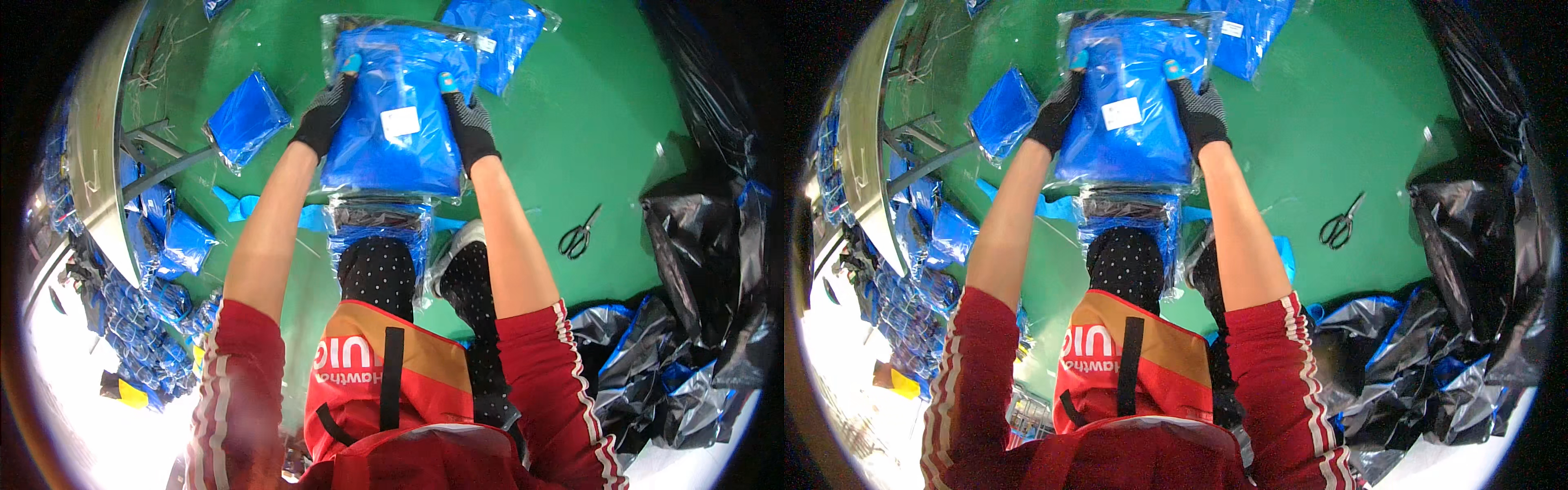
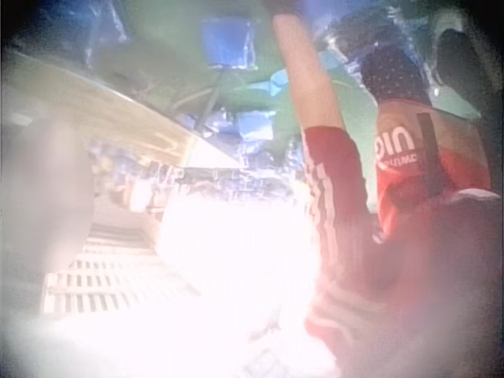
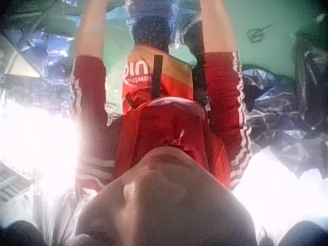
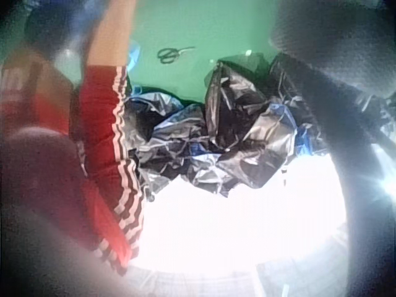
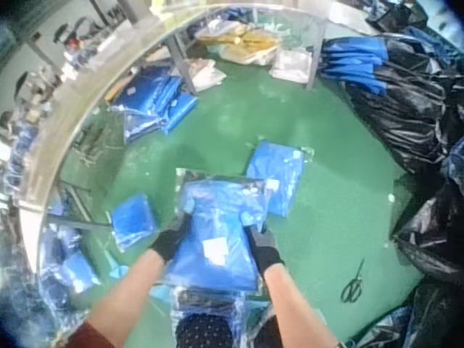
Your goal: The person gathers yellow and blue plastic-wrapped packages on a green floor, stacks them, and secures each stack with a blue strap. Using scissors, the person cuts the strap and moves the completed bundle aside before repeating the process with additional packages.
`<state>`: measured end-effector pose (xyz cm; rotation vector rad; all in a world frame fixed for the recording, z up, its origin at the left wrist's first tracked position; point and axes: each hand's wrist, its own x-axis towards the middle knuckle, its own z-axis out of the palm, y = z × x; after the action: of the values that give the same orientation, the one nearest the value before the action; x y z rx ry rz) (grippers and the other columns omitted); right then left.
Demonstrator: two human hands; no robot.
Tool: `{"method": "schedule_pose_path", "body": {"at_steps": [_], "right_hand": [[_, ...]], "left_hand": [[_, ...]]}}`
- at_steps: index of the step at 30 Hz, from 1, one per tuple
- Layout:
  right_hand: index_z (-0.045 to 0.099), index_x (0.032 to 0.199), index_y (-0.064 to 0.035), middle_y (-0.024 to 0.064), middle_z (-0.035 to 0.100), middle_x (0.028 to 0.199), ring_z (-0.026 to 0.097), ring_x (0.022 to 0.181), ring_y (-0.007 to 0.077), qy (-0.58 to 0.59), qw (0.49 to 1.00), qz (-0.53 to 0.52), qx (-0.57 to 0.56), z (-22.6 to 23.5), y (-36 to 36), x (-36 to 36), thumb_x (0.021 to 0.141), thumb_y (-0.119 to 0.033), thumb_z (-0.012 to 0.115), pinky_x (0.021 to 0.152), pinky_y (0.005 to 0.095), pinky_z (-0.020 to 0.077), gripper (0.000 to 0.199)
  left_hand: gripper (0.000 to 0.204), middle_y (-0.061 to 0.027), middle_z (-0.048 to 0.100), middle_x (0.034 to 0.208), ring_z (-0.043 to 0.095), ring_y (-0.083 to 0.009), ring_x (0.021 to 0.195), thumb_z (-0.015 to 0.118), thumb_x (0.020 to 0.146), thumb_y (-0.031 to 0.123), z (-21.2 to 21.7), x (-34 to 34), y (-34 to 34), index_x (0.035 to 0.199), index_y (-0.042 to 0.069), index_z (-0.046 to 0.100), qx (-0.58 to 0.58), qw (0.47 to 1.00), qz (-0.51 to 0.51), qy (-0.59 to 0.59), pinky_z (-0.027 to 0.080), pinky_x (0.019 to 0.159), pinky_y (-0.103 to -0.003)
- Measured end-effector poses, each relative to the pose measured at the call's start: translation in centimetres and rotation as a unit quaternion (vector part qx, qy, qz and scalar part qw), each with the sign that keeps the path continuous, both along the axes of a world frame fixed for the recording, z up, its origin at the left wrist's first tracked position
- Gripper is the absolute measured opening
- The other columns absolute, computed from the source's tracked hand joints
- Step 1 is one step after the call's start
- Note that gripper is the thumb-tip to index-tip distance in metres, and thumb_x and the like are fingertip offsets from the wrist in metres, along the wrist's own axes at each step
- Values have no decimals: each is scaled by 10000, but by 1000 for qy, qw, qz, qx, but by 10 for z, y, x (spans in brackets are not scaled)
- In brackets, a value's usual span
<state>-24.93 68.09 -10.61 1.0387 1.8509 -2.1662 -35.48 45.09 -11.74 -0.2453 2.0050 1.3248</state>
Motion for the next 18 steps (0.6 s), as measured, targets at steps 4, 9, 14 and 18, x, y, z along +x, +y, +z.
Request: {"method": "schedule_pose_path", "body": {"at_steps": [4,9,14,18], "right_hand": [[543,1144,16,184,617,1057,600,962,293,-37,995,0,96,51,-33,41,717,-591,656,834,405,468,750],[444,1227,35,198,572,1152,565,1039,308,-85,995,21,-55,93,-107,178,686,-514,727,888,392,442,822],[324,1340,62,254,466,1286,492,1156,358,-245,967,65,-41,46,-142,257,661,-522,738,941,387,414,987],[388,1296,42,244,496,1250,510,1131,350,-249,960,114,52,6,-154,275,657,-505,742,944,390,405,913]], "left_hand": [[494,-299,494,1167,540,-425,944,455,896,152,38,65,-52,1362,35,342,-369,643,-437,509,462,773,-468],[385,-148,616,982,591,-215,827,425,971,309,103,238,-132,1146,-21,515,-252,939,-95,215,478,694,-354],[474,-284,501,1114,488,-462,1001,467,904,292,60,326,-149,1245,-31,409,-355,914,-198,13,375,870,-516],[499,-281,487,1162,473,-472,1056,471,897,290,8,346,-157,1262,-35,370,-318,946,-51,-33,371,924,-484]]}}
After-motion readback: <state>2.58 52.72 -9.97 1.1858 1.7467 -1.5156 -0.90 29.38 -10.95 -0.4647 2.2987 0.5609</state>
